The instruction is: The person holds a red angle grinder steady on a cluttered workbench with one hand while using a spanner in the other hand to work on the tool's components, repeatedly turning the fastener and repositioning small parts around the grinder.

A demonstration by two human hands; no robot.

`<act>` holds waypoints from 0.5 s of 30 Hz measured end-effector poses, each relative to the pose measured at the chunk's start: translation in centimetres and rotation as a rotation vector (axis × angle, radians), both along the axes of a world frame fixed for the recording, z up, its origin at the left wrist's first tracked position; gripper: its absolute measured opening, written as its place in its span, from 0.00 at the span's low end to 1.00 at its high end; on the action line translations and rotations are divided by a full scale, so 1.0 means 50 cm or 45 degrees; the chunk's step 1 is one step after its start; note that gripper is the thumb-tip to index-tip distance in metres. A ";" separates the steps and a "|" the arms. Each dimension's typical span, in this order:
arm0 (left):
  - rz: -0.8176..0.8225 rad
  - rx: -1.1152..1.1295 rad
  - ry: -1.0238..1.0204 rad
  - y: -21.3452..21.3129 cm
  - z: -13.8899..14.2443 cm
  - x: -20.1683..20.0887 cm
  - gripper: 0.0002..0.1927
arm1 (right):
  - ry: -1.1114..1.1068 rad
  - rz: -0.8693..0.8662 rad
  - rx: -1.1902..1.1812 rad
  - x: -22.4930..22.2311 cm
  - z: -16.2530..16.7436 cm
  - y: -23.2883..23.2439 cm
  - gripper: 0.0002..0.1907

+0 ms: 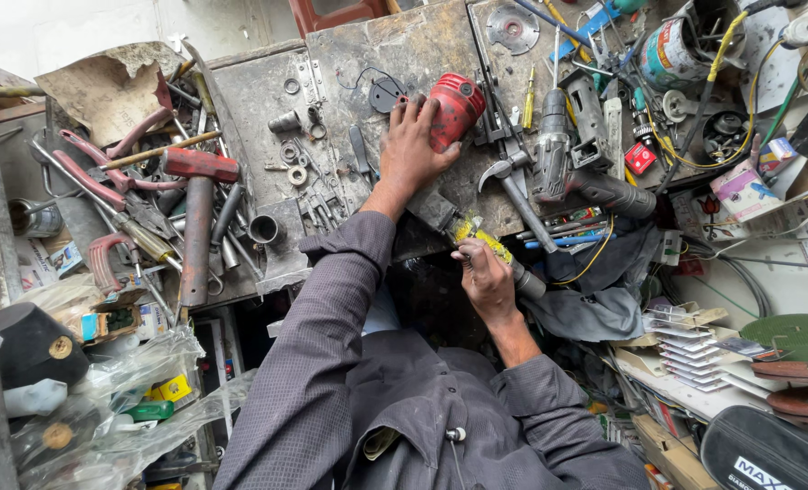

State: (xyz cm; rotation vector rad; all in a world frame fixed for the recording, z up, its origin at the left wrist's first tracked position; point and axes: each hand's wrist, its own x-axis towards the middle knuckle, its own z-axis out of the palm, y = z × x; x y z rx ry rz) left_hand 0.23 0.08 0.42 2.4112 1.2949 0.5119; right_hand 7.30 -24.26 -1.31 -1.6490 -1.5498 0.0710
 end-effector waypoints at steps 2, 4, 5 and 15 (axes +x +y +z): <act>0.005 0.005 -0.003 0.000 -0.001 0.000 0.43 | -0.040 -0.001 -0.002 -0.002 0.002 -0.002 0.12; 0.011 0.003 -0.002 0.000 -0.001 0.000 0.44 | -0.055 -0.014 0.006 -0.002 0.005 -0.005 0.12; 0.010 -0.002 0.003 0.000 -0.001 0.000 0.43 | -0.050 -0.017 0.011 -0.002 0.005 -0.006 0.12; -0.004 -0.021 -0.017 -0.001 0.001 -0.002 0.41 | -0.116 0.115 -0.014 -0.013 0.015 -0.008 0.12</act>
